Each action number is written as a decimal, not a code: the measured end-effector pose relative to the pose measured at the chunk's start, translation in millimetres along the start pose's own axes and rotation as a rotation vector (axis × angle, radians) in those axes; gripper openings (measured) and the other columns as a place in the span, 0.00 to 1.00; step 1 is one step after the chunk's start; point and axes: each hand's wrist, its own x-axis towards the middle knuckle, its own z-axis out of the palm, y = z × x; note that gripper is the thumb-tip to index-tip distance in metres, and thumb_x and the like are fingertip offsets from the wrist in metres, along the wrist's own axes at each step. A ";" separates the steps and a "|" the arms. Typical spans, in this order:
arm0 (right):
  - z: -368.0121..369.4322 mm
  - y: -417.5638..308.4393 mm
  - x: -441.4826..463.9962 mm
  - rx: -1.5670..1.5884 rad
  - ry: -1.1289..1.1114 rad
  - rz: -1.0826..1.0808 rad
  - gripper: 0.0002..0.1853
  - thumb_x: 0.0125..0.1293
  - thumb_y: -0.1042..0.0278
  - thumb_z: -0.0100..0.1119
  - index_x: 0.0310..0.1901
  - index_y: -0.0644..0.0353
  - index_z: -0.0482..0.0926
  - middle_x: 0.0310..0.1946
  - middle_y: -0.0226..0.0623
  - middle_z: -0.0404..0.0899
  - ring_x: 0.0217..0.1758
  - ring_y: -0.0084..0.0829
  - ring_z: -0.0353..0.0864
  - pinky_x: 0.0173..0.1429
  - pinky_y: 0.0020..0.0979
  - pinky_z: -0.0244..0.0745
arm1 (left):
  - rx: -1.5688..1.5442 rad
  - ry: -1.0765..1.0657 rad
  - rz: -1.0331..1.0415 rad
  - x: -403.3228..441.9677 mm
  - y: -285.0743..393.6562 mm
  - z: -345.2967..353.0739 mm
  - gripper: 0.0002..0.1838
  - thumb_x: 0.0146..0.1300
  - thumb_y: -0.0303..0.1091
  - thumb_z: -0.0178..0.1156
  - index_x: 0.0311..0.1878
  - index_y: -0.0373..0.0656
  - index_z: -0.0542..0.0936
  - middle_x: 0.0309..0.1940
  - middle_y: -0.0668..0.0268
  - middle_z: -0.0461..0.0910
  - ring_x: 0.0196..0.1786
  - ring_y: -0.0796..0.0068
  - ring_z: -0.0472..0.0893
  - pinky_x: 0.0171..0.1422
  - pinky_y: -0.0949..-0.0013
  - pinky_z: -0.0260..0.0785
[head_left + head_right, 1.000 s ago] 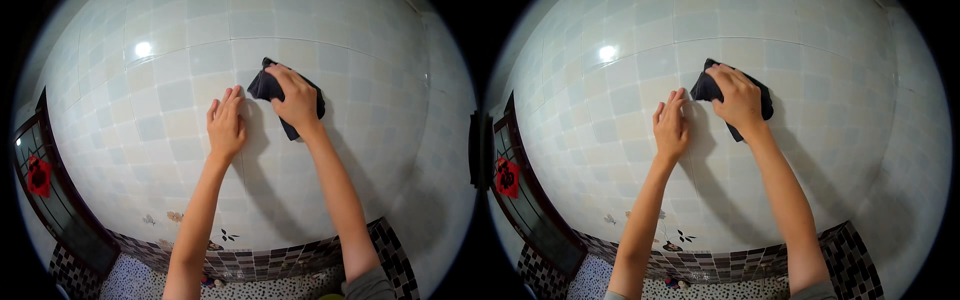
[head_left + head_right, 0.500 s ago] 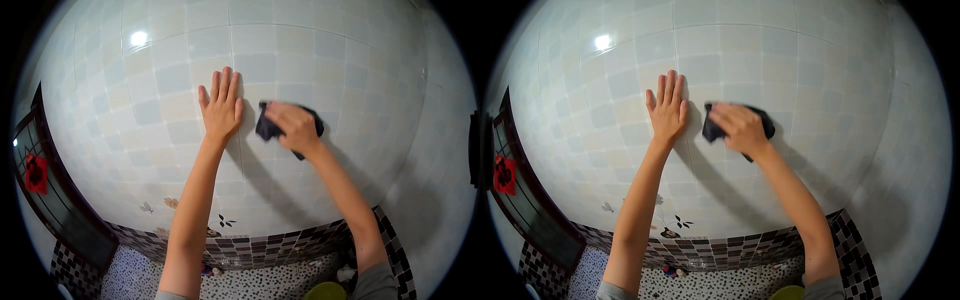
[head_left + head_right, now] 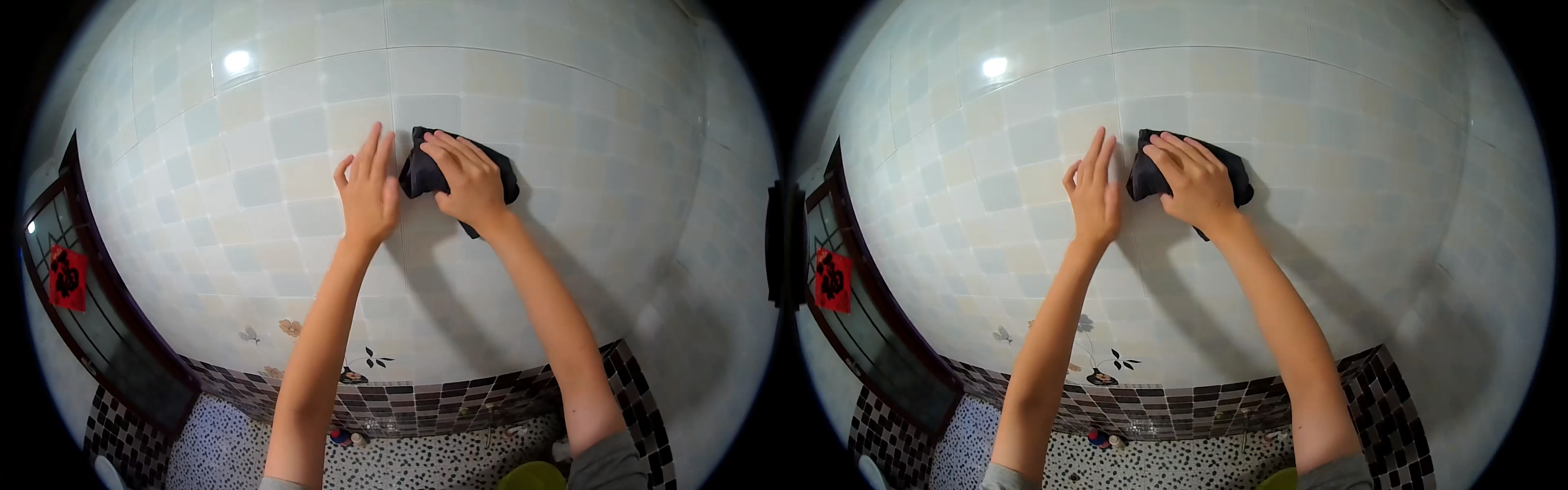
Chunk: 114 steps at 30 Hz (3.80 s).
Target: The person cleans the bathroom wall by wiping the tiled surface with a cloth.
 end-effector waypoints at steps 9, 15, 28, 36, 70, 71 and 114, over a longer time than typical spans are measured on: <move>-24.2 6.7 -18.5 -0.037 -0.004 0.059 0.43 0.50 0.66 0.80 0.68 0.58 0.70 0.75 0.40 0.70 0.77 0.45 0.68 0.83 0.49 0.62 | 0.191 -0.138 0.092 -2.4 31.1 28.7 0.36 0.72 0.41 0.64 0.80 0.45 0.66 0.83 0.63 0.63 0.80 0.65 0.68 0.84 0.50 0.53; -30.7 3.5 -83.3 -0.082 -0.007 0.126 0.41 0.55 0.67 0.80 0.71 0.57 0.71 0.73 0.41 0.71 0.76 0.44 0.70 0.83 0.49 0.63 | 0.333 -0.132 0.132 4.6 37.5 26.9 0.34 0.66 0.38 0.70 0.75 0.46 0.71 0.78 0.68 0.70 0.79 0.68 0.70 0.82 0.51 0.56; -41.5 37.4 -33.6 -0.182 0.067 0.014 0.33 0.53 0.69 0.79 0.63 0.50 0.79 0.69 0.33 0.77 0.76 0.40 0.72 0.81 0.51 0.63 | 0.340 -0.397 0.066 62.3 98.2 1.3 0.51 0.52 0.36 0.78 0.81 0.59 0.67 0.54 0.65 0.79 0.54 0.59 0.82 0.52 0.51 0.78; -75.5 78.4 -53.1 -0.102 0.142 0.117 0.32 0.61 0.68 0.71 0.68 0.56 0.75 0.75 0.43 0.69 0.78 0.51 0.67 0.80 0.51 0.64 | 0.361 -0.026 -0.099 54.3 55.0 -5.3 0.45 0.56 0.26 0.73 0.78 0.68 0.74 0.61 0.59 0.77 0.62 0.53 0.79 0.61 0.51 0.75; -47.5 104.0 -73.1 -0.302 0.071 0.156 0.33 0.66 0.68 0.55 0.75 0.60 0.72 0.81 0.42 0.66 0.85 0.42 0.63 0.86 0.50 0.54 | 0.102 0.132 0.221 161.0 59.5 41.8 0.18 0.45 0.18 0.53 0.33 0.45 0.89 0.48 0.72 0.92 0.49 0.62 0.87 0.52 0.62 0.78; -47.3 103.0 -71.5 -0.305 0.073 0.157 0.33 0.66 0.68 0.55 0.75 0.60 0.72 0.81 0.42 0.67 0.84 0.42 0.63 0.86 0.50 0.54 | 0.100 0.135 0.268 157.3 60.6 42.2 0.16 0.46 0.19 0.55 0.33 0.46 0.89 0.47 0.73 0.92 0.48 0.63 0.87 0.52 0.61 0.78; -55.3 108.3 -108.7 -0.169 0.192 0.157 0.28 0.67 0.80 0.48 0.69 0.63 0.79 0.75 0.45 0.75 0.80 0.47 0.71 0.83 0.49 0.62 | -0.033 -0.420 0.623 -18.3 80.5 73.0 0.12 0.47 0.32 0.66 0.37 0.49 0.89 0.58 0.71 0.88 0.63 0.65 0.84 0.63 0.59 0.76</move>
